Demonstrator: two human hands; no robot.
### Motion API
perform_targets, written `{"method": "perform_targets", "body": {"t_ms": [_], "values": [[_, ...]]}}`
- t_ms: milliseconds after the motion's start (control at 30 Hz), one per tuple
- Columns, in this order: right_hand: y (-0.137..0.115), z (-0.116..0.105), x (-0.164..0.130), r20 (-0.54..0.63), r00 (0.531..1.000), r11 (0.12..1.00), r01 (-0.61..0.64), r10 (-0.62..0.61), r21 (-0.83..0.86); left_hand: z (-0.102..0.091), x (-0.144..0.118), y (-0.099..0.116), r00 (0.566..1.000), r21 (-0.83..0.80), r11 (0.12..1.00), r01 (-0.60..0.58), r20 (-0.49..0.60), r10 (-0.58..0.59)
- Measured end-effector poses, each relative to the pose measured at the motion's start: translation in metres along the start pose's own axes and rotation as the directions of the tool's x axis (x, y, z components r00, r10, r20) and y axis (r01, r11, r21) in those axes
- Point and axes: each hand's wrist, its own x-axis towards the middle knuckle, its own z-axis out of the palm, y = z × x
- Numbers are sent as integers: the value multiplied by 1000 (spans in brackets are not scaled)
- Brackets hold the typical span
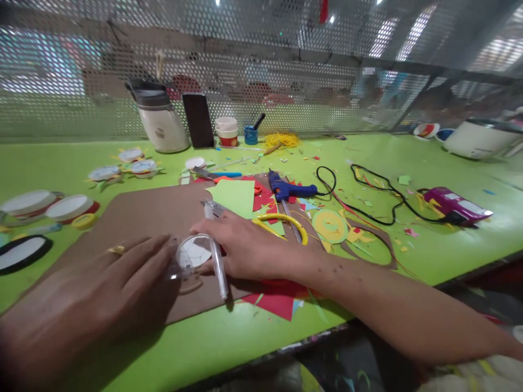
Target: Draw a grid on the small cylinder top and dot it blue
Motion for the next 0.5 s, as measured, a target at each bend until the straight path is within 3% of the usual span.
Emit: {"method": "perform_targets", "body": {"t_ms": [133, 500], "values": [[0, 4, 0, -26, 999, 999, 42, -42, -2, 2, 5, 6, 994, 233, 968, -96, -27, 105], [-3, -24, -8, 14, 997, 997, 76, -76, -32, -2, 14, 10, 996, 144, 989, -36, -81, 48]]}}
